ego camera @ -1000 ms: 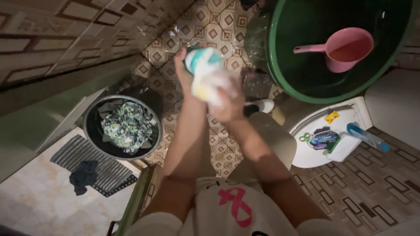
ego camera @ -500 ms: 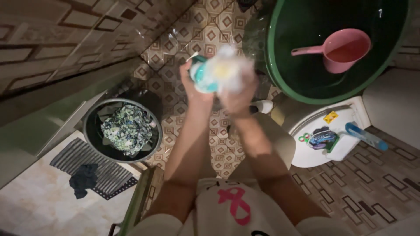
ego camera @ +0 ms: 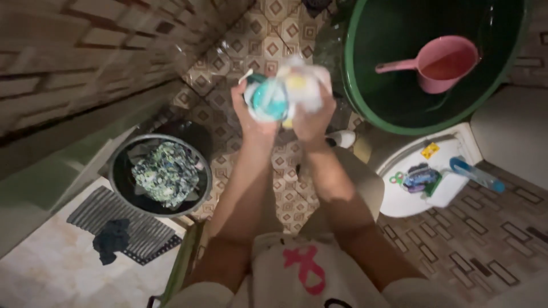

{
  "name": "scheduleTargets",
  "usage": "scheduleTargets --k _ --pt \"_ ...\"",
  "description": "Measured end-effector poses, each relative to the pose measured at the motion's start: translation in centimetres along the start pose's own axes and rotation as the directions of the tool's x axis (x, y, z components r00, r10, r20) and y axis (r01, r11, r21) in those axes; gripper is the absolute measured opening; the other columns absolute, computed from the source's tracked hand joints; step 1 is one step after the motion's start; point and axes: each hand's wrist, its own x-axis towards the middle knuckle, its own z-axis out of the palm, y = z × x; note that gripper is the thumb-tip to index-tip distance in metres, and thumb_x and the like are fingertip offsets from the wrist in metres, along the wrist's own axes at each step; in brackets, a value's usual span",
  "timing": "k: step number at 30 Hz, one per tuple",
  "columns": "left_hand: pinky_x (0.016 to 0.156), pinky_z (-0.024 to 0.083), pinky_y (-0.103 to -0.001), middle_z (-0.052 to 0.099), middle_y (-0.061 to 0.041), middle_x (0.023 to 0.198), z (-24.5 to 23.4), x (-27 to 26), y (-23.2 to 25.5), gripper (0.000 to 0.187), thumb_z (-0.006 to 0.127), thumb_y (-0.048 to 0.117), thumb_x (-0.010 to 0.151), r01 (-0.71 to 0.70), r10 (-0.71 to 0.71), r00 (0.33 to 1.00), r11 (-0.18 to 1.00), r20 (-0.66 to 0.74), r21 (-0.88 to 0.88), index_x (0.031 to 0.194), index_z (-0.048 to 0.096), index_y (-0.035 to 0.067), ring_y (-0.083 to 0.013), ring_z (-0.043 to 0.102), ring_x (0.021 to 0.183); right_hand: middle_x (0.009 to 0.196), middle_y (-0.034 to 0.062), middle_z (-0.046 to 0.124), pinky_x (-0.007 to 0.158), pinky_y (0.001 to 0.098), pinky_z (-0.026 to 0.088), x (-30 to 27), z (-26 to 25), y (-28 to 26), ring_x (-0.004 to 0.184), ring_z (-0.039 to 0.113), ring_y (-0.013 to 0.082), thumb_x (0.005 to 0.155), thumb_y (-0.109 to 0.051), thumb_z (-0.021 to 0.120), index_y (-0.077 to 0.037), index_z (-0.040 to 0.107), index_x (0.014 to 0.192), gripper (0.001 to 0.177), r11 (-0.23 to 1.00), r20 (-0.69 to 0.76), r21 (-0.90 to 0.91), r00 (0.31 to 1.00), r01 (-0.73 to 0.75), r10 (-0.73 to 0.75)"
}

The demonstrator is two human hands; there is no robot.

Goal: Cleaning a bathroom area, including applying soap to a sponge and rinsing surfaces.

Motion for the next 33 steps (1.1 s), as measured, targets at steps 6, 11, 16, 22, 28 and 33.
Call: scheduleTargets --k 6,11,16,22,28,33 --pt "0.085 0.058 -0.042 0.071 -0.013 0.094 0.1 2.8 0.7 0.04 0.062 0.041 0.086 -0.123 0.121 0.992 0.989 0.029 0.085 0.1 0.065 0.004 -0.0302 0.069 0.088 0.123 0.0087 0.07 0.103 0.0385 0.056 -1.0 1.2 3.1 0.112 0.069 0.0254 0.097 -0.026 0.071 -0.008 0.056 0.13 0.04 0.965 0.007 0.124 0.972 0.231 -0.233" --pt "0.083 0.058 -0.04 0.072 -0.014 0.09 3.1 0.0 0.8 0.046 0.06 0.045 0.086 -0.085 0.078 0.995 0.989 0.065 0.125 0.097 0.067 0.001 -0.0295 0.069 0.086 0.12 0.0114 0.075 0.101 0.0405 0.056 -4.1 1.4 4.6 0.109 0.071 0.0255 0.094 -0.017 0.067 -0.009 0.065 0.121 0.028 1.0 -0.083 0.016 0.997 -0.002 0.004" --pt "0.083 0.058 -0.042 0.07 -0.013 0.096 -2.3 2.2 1.3 0.04 0.059 0.041 0.093 -0.073 0.069 0.972 0.997 0.222 0.009 0.104 0.066 0.003 -0.0288 0.068 0.09 0.121 0.0089 0.072 0.097 0.0354 0.057 -0.9 0.2 3.8 0.11 0.071 0.0221 0.098 -0.012 0.065 -0.006 0.066 0.12 0.022 0.988 -0.01 -0.127 0.996 0.085 -0.087" --pt "0.086 0.06 -0.044 0.069 -0.019 0.101 2.8 -0.4 -0.2 0.043 0.056 0.042 0.088 -0.132 0.13 0.986 0.991 0.108 0.019 0.105 0.064 0.003 -0.0329 0.068 0.094 0.126 0.0057 0.059 0.08 0.0303 0.051 2.8 -1.5 1.8 0.092 0.06 0.0157 0.103 -0.016 0.063 0.003 0.066 0.124 0.028 0.887 0.024 0.343 0.947 -0.309 0.321" --pt "0.082 0.058 -0.041 0.07 -0.019 0.1 2.9 -0.8 -0.4 0.06 0.058 0.047 0.089 -0.092 0.077 0.979 0.993 0.191 0.069 0.114 0.063 -0.008 -0.0308 0.068 0.091 0.12 0.0081 0.064 0.097 0.0314 0.053 0.0 -2.0 -1.6 0.108 0.065 0.0185 0.104 -0.017 0.06 -0.001 0.064 0.125 0.026 0.995 0.003 0.001 0.995 -0.102 0.102" --pt "0.082 0.058 -0.04 0.069 -0.016 0.099 3.5 -0.9 -0.3 0.06 0.06 0.048 0.088 -0.03 0.035 0.927 0.999 0.373 -0.02 0.116 0.06 -0.006 -0.0296 0.068 0.089 0.12 0.017 0.064 0.103 0.0363 0.049 0.2 -0.1 -2.6 0.114 0.061 0.0271 0.088 -0.021 0.066 -0.001 0.068 0.114 0.033 0.987 0.059 -0.141 0.996 0.082 -0.074"
